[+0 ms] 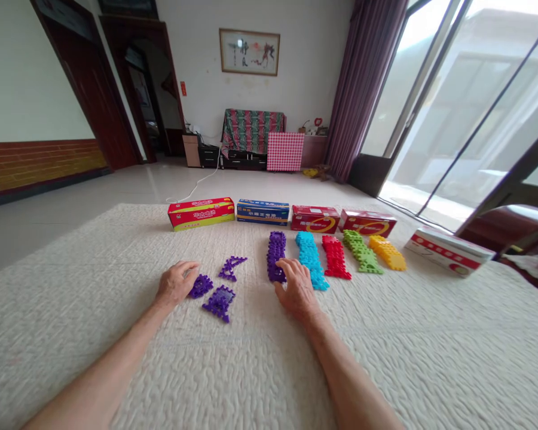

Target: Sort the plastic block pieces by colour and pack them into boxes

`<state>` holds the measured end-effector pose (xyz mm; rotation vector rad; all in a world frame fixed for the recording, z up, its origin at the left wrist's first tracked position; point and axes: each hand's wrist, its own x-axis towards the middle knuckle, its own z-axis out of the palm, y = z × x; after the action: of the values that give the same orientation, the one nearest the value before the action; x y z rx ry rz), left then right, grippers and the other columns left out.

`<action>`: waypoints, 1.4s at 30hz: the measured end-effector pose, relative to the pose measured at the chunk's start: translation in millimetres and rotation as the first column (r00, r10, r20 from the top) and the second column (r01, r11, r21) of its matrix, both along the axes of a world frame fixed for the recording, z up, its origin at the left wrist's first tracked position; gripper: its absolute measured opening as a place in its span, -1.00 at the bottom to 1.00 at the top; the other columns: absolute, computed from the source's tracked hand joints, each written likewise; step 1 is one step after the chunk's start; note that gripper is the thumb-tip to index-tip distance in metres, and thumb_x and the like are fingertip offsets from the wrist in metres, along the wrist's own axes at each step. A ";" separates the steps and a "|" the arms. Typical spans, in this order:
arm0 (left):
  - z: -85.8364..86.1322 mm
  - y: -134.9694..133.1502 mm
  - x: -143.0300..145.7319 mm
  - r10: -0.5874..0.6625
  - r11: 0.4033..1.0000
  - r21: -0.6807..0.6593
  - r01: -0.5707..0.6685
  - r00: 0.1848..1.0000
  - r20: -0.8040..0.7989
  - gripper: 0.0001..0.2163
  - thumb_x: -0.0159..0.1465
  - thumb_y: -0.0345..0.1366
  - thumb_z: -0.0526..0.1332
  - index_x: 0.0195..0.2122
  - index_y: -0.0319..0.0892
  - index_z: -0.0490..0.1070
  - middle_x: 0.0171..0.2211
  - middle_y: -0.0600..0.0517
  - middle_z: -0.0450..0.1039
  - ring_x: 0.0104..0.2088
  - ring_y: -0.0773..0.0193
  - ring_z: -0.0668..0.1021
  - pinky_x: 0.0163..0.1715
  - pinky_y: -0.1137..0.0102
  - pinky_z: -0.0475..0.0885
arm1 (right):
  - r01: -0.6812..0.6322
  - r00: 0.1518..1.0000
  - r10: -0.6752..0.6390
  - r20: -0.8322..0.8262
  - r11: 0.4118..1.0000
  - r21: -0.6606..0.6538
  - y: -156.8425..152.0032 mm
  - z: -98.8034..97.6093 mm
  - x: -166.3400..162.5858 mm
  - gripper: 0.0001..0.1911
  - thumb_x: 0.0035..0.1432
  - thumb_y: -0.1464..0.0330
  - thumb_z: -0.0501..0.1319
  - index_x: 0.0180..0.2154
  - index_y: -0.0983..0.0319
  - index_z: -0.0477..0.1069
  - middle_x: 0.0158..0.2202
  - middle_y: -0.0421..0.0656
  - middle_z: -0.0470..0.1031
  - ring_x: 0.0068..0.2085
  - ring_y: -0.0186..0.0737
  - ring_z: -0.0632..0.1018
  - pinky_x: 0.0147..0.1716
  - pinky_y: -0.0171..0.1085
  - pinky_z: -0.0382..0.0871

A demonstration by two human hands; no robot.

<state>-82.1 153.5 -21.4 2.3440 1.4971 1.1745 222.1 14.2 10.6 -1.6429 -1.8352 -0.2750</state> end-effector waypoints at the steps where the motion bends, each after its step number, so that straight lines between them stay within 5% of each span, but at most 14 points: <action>1: 1.1 -0.9 -0.1 0.009 1.000 0.001 -0.009 1.000 0.000 -0.74 0.16 -0.32 0.07 -0.24 -0.14 0.54 -0.20 -0.02 0.56 -0.16 0.15 0.55 -0.07 0.32 0.40 | -0.005 1.000 0.005 0.016 1.000 -0.007 0.1 0.3 -0.7 -0.53 0.00 0.45 0.18 0.01 0.23 0.29 0.06 0.02 0.38 0.10 0.04 0.34 0.06 0.06 0.19; 8: 12.2 -10.6 4.1 -0.021 0.997 -0.078 0.015 0.996 -0.081 -0.78 0.15 -0.35 0.10 -0.30 -0.12 0.55 -0.26 0.01 0.57 -0.29 0.24 0.56 -0.21 0.40 0.43 | -0.183 0.982 0.184 -0.031 0.983 0.033 -7.7 6.9 -25.1 -0.57 0.04 0.48 0.14 0.01 0.20 0.30 0.10 0.02 0.33 0.14 0.01 0.32 0.09 0.06 0.19; 15: 13.8 -24.4 22.7 -0.161 0.987 -0.041 0.157 0.982 -0.103 -0.79 0.19 -0.39 0.11 -0.30 -0.12 0.55 -0.29 0.01 0.56 -0.26 0.27 0.56 -0.18 0.42 0.42 | -0.448 0.891 0.421 -0.172 0.877 -0.173 -23.7 8.8 -80.4 -0.49 0.05 0.40 0.21 0.08 0.20 0.25 0.13 0.01 0.32 0.12 -0.08 0.36 0.08 -0.06 0.26; 24: 20.3 -34.1 32.3 -0.266 0.964 -0.052 0.263 0.961 -0.078 -0.82 0.19 -0.40 0.14 -0.28 -0.14 0.54 -0.31 0.01 0.56 -0.29 0.30 0.56 -0.22 0.44 0.42 | -0.492 0.862 0.437 -0.258 0.844 -0.214 -25.1 21.9 -75.5 -0.61 0.06 0.46 0.14 -0.02 0.20 0.34 -0.04 -0.03 0.44 -0.03 -0.12 0.46 -0.02 -0.12 0.34; 30: 21.3 -35.5 33.0 -0.266 0.963 -0.063 0.263 0.963 -0.042 -0.82 0.19 -0.39 0.13 -0.29 -0.14 0.53 -0.29 0.01 0.57 -0.26 0.28 0.57 -0.20 0.42 0.42 | -0.515 0.857 0.496 -0.136 0.826 -0.231 -20.8 13.1 -70.4 -0.34 -0.18 0.63 0.03 0.04 0.20 0.30 0.11 -0.05 0.37 0.12 -0.09 0.36 0.10 -0.03 0.23; 36: 20.8 -34.6 32.8 -0.262 0.963 -0.081 0.258 0.964 -0.049 -0.82 0.20 -0.39 0.13 -0.31 -0.13 0.54 -0.30 0.02 0.57 -0.28 0.29 0.57 -0.23 0.44 0.42 | -0.459 0.888 0.447 -0.102 0.864 -0.209 -18.2 13.8 -71.9 -0.69 0.20 0.49 -0.01 -0.06 0.22 0.37 -0.05 -0.01 0.47 -0.03 -0.15 0.47 -0.02 -0.12 0.33; 39: 20.4 -34.2 32.7 -0.260 0.963 -0.081 0.256 0.965 -0.046 -0.82 0.19 -0.39 0.13 -0.31 -0.13 0.54 -0.30 0.02 0.57 -0.29 0.30 0.57 -0.23 0.44 0.42 | -0.365 0.923 0.324 -0.207 0.908 -0.205 -16.6 16.1 -66.9 -0.73 0.29 0.42 -0.07 -0.12 0.23 0.37 -0.30 -0.10 0.53 -0.29 -0.23 0.53 -0.25 -0.24 0.39; 42: 19.7 -34.0 32.7 -0.261 0.963 -0.079 0.257 0.965 -0.038 -0.82 0.18 -0.40 0.14 -0.32 -0.14 0.54 -0.30 0.01 0.57 -0.29 0.29 0.57 -0.23 0.43 0.42 | -0.270 0.946 0.213 -0.243 0.936 -0.228 -16.0 14.0 -61.8 -0.71 0.30 0.38 -0.08 -0.08 0.25 0.35 -0.31 -0.10 0.53 -0.31 -0.21 0.54 -0.28 -0.23 0.39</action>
<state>-49.4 119.5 -1.6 2.4415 1.1768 0.9883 160.3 -1.9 24.6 -1.5210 -1.9414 0.2529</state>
